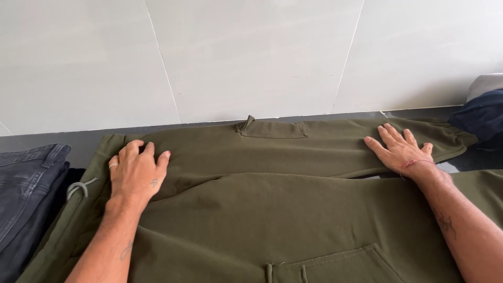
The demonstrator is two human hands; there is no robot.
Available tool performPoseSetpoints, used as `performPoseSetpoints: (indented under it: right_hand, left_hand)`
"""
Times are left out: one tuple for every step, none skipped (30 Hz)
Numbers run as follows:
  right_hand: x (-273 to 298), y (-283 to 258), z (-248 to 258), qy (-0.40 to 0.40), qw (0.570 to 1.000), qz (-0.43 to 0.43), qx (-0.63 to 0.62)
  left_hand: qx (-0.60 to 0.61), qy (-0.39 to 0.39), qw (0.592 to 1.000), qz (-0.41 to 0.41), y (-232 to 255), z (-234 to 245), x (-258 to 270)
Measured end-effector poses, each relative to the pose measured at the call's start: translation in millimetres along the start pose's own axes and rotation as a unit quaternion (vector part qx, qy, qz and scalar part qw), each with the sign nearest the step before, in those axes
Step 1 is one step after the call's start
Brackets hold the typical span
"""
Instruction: Folding a pair of jeans and a pair of cargo pants on a flat counter.
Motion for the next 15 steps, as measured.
performPoseSetpoints:
  right_hand:
    - [1.2,-1.6,0.7,-0.001,1.0,0.0,0.0]
    - [2.3,-2.5,2.5,0.013,1.0,-0.008,-0.014]
    - [3.5,-3.0,5.8,0.027,0.999,-0.018,-0.028]
    - [11.4,-7.9,12.8,0.026,0.999,-0.019,-0.028]
    - [20.1,-11.7,20.2,0.052,0.998,-0.018,0.002]
    - [28.7,-15.2,27.2,0.078,0.996,-0.017,0.032]
    - [42.9,-30.5,38.3,0.076,0.996,-0.019,0.033]
    - [57.5,-46.9,50.0,0.093,0.996,0.007,0.018]
    - [74.1,-60.6,62.2,0.111,0.993,0.031,0.003]
    - [78.3,-64.9,61.8,0.11,0.994,0.028,0.004]
    - [81.7,-72.3,61.7,0.11,0.99,0.064,-0.058]
    - [85.3,-79.9,62.1,0.11,0.982,0.1,-0.12]
    - [87.1,-84.5,58.4,0.108,0.982,0.099,-0.119]
    - [92.0,-94.5,59.3,0.165,0.957,0.196,-0.139]
    - [98.4,-105.7,60.4,0.219,0.918,0.291,-0.158]
  left_hand:
    - [-0.001,-0.001,1.0,0.0,12.7,7.6,1.2]
    - [0.006,-0.033,0.999,0.006,25.1,13.4,2.2]
    - [0.014,-0.064,0.998,0.012,38.1,19.6,1.8]
    - [0.014,-0.066,0.998,0.012,55.4,29.3,2.5]
    - [0.05,-0.108,0.993,0.013,73.7,35.4,4.3]
    - [0.086,-0.15,0.985,0.014,92.4,41.1,6.6]
    - [0.087,-0.153,0.984,0.013,106.7,45.6,8.1]
    - [0.109,-0.165,0.98,-0.01,122.9,49.7,10.6]
    - [0.132,-0.176,0.975,-0.036,141.1,54.0,14.4]
    - [0.134,-0.178,0.974,-0.038,153.2,64.3,17.9]
    - [0.161,-0.208,0.964,-0.047,165.4,73.4,21.7]
    - [0.188,-0.237,0.951,-0.055,177.2,82.9,25.4]
    - [0.189,-0.239,0.951,-0.056,175.7,79.2,30.0]
    - [0.204,-0.244,0.945,-0.076,174.9,76.2,34.9]
    - [0.219,-0.248,0.939,-0.094,172.5,74.5,39.9]
Point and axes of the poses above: each hand's wrist, its own x-axis away from the middle knuckle, its own z-axis out of the back of the hand, y = z × x, the point moved 3 cm from there along -x, towards the middle knuckle, and after that the axes turned 7 degrees about x, right-handed, at the moved point
